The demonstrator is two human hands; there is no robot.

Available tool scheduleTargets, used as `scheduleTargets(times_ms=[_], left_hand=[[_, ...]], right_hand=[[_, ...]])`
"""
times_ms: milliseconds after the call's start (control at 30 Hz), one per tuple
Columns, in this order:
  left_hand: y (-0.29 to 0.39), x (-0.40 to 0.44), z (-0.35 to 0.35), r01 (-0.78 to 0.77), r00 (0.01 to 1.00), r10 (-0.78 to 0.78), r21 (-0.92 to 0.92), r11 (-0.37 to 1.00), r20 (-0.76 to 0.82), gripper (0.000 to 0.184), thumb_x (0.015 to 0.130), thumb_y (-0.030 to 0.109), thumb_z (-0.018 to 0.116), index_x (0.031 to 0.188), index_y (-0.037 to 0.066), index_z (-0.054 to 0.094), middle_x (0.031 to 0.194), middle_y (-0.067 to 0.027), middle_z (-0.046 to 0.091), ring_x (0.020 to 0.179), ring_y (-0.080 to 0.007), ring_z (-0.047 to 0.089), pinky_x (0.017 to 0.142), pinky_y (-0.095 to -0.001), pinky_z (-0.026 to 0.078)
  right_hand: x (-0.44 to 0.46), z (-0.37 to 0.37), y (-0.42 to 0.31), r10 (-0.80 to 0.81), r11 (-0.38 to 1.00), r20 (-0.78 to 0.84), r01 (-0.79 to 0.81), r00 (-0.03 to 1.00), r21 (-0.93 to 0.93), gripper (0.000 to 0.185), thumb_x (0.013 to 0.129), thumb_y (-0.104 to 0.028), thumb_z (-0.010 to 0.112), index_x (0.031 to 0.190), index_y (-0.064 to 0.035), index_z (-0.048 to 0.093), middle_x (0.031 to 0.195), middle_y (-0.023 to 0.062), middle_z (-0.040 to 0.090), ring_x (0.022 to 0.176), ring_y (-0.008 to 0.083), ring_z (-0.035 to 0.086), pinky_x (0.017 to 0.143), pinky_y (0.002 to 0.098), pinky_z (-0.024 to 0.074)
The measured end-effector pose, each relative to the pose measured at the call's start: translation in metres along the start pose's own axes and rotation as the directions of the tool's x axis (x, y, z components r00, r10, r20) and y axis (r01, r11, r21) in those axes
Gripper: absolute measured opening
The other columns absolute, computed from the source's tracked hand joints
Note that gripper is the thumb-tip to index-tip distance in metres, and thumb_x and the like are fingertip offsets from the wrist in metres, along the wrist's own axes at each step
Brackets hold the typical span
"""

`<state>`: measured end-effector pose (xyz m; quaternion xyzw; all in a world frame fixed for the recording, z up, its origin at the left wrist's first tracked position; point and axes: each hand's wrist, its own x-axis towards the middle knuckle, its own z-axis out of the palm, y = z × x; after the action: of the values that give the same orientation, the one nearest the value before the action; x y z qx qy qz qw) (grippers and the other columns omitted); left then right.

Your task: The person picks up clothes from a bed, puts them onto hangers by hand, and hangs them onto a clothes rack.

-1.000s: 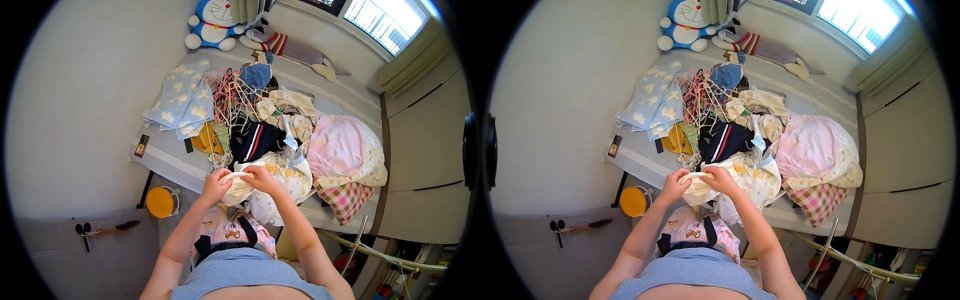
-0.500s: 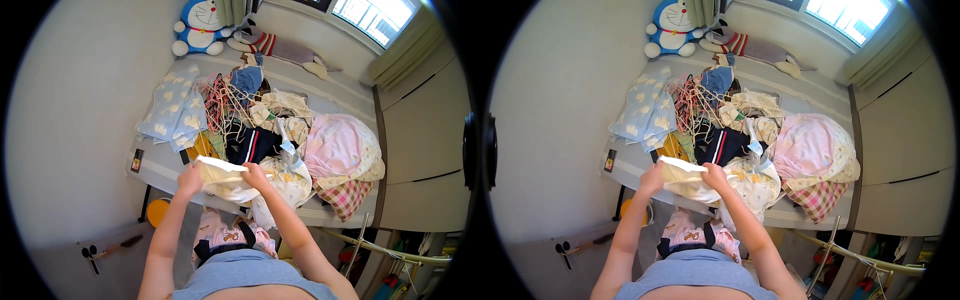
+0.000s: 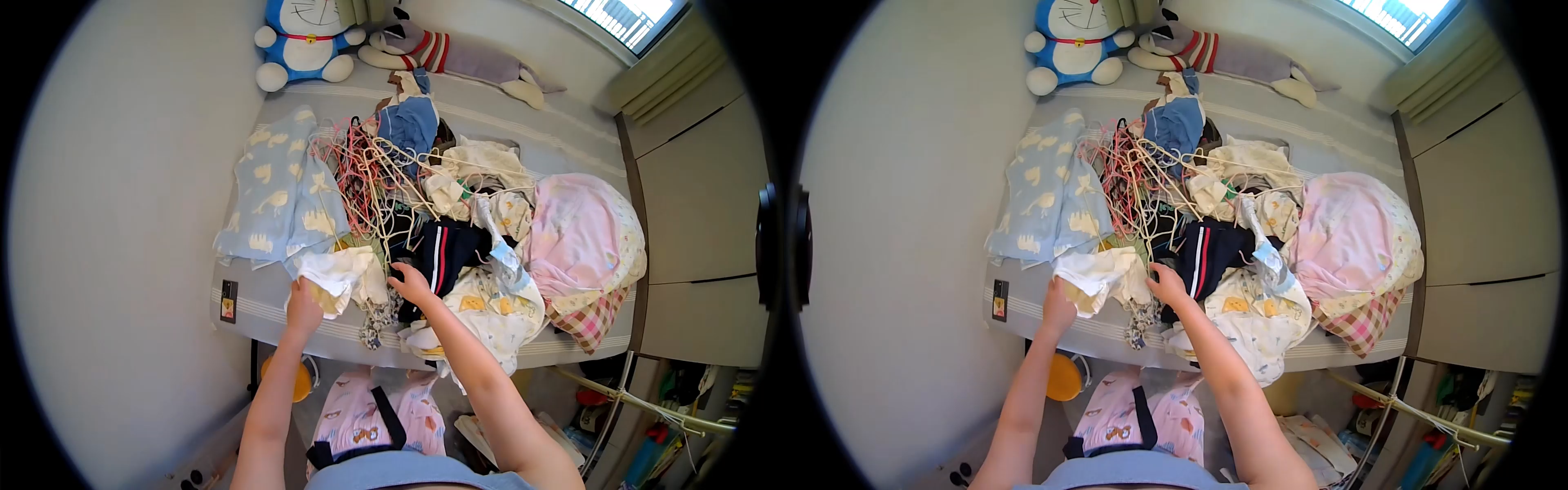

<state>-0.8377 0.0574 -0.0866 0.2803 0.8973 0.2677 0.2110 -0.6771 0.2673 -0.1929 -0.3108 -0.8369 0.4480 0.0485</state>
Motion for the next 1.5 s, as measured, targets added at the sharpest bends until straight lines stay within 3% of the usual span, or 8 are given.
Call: scheduleTargets(times_ms=[233,600,700,767,1033,1167,1300,1500], left_hand=[[-0.045,0.033,0.040,-0.079,0.995,0.084,-0.098,0.992,0.048,0.057,0.064,-0.006,0.043,0.120,-0.001,0.039,0.109,-0.0258,0.047,0.103,-0.0447,0.045,0.088,-0.0454,0.039],[-0.071,0.056,0.076,-0.199,0.974,0.210,-0.120,0.972,0.082,0.052,0.066,-0.004,0.043,0.118,-0.001,0.043,0.104,-0.0238,0.049,0.096,-0.0438,0.048,0.080,-0.0449,0.042],[-0.072,0.056,0.078,-0.205,0.967,0.221,-0.125,0.971,0.130,0.047,0.067,-0.003,0.043,0.114,0.000,0.047,0.101,-0.0221,0.049,0.093,-0.0429,0.049,0.079,-0.0451,0.042],[-0.078,0.054,0.084,-0.200,0.971,0.213,-0.122,0.972,0.105,0.045,0.067,-0.002,0.044,0.112,0.000,0.048,0.101,-0.0214,0.050,0.092,-0.0425,0.049,0.078,-0.0450,0.042],[-0.101,0.045,0.097,-0.192,0.972,0.204,-0.106,0.976,0.116,0.046,0.067,-0.002,0.044,0.113,0.000,0.047,0.100,-0.0215,0.050,0.091,-0.0418,0.050,0.076,-0.0448,0.043],[-0.099,0.040,0.092,-0.142,0.973,0.158,-0.101,0.985,0.169,0.046,0.068,-0.002,0.044,0.114,0.000,0.047,0.101,-0.0218,0.050,0.092,-0.0421,0.050,0.076,-0.0448,0.043],[-0.102,0.033,0.098,-0.126,0.987,0.135,-0.112,0.986,0.081,0.046,0.068,-0.002,0.044,0.114,0.000,0.047,0.102,-0.0219,0.051,0.092,-0.0423,0.050,0.076,-0.0448,0.043],[-0.079,0.030,0.097,-0.239,0.970,0.223,-0.223,0.945,-0.094,0.041,0.066,-0.004,0.041,0.106,-0.002,0.053,0.098,-0.0217,0.055,0.089,-0.0410,0.052,0.077,-0.0424,0.044]], right_hand=[[0.016,0.025,0.075,0.214,0.697,0.174,-0.026,0.961,-0.717,0.074,0.065,-0.031,0.072,0.129,-0.0145,0.041,0.126,0.0104,0.049,0.126,0.0301,0.035,0.105,0.0505,0.0204],[-0.043,-0.016,0.072,0.756,0.523,0.457,-0.014,0.469,-0.852,0.054,0.071,-0.052,0.057,0.097,-0.0067,0.068,0.102,0.0113,0.065,0.095,0.0260,0.062,0.078,0.0356,0.0485],[-0.019,-0.023,0.012,0.592,0.491,0.401,0.082,0.699,-0.867,0.069,0.065,-0.068,0.057,0.097,-0.0078,0.068,0.102,0.0100,0.065,0.095,0.0247,0.061,0.087,0.0355,0.0437],[-0.002,0.010,0.047,0.356,0.696,0.086,-0.203,0.930,-0.689,0.054,0.074,-0.055,0.056,0.092,-0.0055,0.068,0.100,0.0163,0.063,0.092,0.0257,0.061,0.082,0.0374,0.0440],[0.052,0.083,0.153,0.934,0.269,-0.105,-0.481,0.340,0.834,0.028,0.078,-0.022,0.065,0.099,-0.0055,0.058,0.077,0.0028,0.057,0.068,0.0170,0.053,0.058,0.0311,0.0407],[0.050,0.059,0.149,0.944,0.076,0.110,-0.527,0.312,0.846,0.031,0.078,-0.038,0.067,0.076,-0.0085,0.058,0.072,-0.0002,0.055,0.065,0.0143,0.048,0.054,0.0275,0.0384],[0.029,0.053,0.128,0.816,0.462,-0.237,-0.348,0.528,0.816,0.041,0.081,-0.043,0.063,0.066,-0.0057,0.054,0.063,0.0002,0.050,0.056,0.0115,0.042,0.055,0.0269,0.0350],[-0.025,-0.009,0.088,0.738,0.000,-0.112,0.166,0.666,0.986,0.021,0.089,-0.025,0.055,0.077,-0.0078,0.053,0.067,0.0012,0.055,0.062,0.0146,0.056,0.058,0.0300,0.0508]])
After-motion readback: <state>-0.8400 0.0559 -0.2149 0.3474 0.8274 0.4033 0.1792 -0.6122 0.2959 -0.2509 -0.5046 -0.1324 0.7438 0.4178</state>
